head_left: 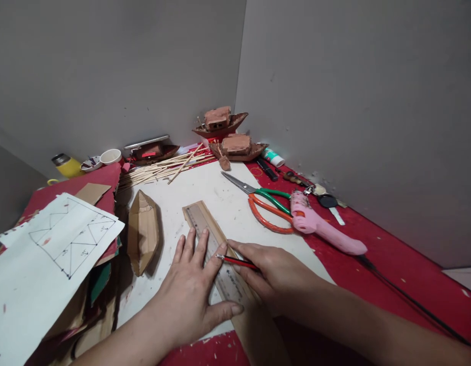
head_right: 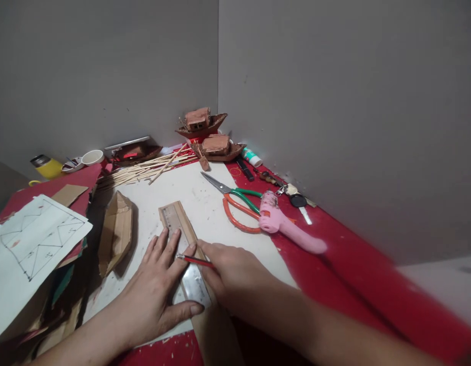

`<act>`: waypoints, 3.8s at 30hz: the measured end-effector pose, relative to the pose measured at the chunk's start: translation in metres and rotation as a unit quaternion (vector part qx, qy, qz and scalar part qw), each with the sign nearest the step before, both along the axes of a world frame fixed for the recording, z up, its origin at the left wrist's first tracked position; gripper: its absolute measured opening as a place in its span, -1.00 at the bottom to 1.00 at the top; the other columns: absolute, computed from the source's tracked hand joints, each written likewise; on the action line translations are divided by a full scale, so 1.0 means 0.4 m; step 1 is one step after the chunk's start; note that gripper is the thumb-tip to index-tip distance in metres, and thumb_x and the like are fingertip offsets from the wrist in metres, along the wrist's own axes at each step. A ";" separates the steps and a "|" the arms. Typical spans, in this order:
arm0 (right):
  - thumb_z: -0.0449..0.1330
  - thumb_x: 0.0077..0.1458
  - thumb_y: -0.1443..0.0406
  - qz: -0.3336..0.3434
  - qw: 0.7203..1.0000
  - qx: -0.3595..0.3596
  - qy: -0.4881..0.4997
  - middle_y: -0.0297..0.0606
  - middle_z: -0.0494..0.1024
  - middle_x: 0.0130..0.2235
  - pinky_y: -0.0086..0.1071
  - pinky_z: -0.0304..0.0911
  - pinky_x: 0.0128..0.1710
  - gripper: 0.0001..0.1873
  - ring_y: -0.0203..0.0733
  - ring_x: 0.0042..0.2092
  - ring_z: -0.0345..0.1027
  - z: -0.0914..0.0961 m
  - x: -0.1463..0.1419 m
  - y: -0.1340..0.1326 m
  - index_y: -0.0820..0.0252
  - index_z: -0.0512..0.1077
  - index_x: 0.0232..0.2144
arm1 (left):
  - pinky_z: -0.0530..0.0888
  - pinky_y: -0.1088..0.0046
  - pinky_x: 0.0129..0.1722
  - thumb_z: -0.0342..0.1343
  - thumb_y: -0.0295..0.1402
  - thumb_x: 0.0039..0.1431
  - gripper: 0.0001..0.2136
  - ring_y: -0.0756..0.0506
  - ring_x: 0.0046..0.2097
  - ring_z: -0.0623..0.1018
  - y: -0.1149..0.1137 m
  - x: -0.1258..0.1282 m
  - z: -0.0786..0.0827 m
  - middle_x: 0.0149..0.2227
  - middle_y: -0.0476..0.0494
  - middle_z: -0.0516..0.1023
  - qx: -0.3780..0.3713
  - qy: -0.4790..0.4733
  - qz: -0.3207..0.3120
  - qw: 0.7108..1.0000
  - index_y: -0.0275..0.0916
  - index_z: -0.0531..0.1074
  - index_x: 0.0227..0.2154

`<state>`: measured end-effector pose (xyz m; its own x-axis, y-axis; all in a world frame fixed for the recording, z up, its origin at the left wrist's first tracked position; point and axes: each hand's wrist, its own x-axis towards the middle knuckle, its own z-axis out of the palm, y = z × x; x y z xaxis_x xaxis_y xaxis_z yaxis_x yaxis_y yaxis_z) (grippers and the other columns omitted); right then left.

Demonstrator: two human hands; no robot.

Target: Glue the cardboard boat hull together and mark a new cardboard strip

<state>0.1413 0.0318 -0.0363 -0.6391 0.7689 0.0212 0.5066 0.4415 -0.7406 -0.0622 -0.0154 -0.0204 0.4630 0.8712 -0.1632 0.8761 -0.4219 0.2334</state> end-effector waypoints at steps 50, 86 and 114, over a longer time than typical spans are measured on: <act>0.15 0.17 0.25 -0.065 0.972 -0.149 0.167 -0.32 0.53 -0.40 -0.46 0.35 -0.39 -0.86 -0.28 -0.36 0.42 0.062 0.066 -0.143 0.13 0.49 -0.36 | -0.03 -0.14 0.28 0.05 0.01 0.17 -0.27 -0.41 0.38 -0.14 0.020 -0.014 0.001 0.40 -0.32 -0.19 0.010 -0.009 -0.026 1.000 -0.10 -0.03 0.33; -0.01 0.20 0.36 0.033 0.999 0.025 0.030 -0.28 0.57 -0.35 -0.40 0.33 -0.39 -0.82 -0.22 -0.35 0.46 0.037 0.050 -0.149 0.12 0.38 -0.37 | -0.06 -0.14 0.28 0.08 0.06 0.10 -0.19 -0.41 0.38 -0.16 0.017 -0.011 -0.001 0.40 -0.33 -0.26 0.009 0.000 -0.025 1.000 -0.09 -0.09 0.34; 0.02 0.25 0.34 -0.146 0.981 0.061 0.116 -0.33 0.52 -0.43 -0.44 0.24 -0.43 -0.86 -0.30 -0.45 0.40 0.047 0.089 -0.158 0.15 0.38 -0.29 | 0.04 -0.24 0.22 0.03 0.16 0.08 -0.14 -0.46 0.36 -0.10 0.008 -0.026 0.002 0.39 -0.45 -0.22 0.037 0.018 -0.056 0.998 -0.12 -0.10 0.34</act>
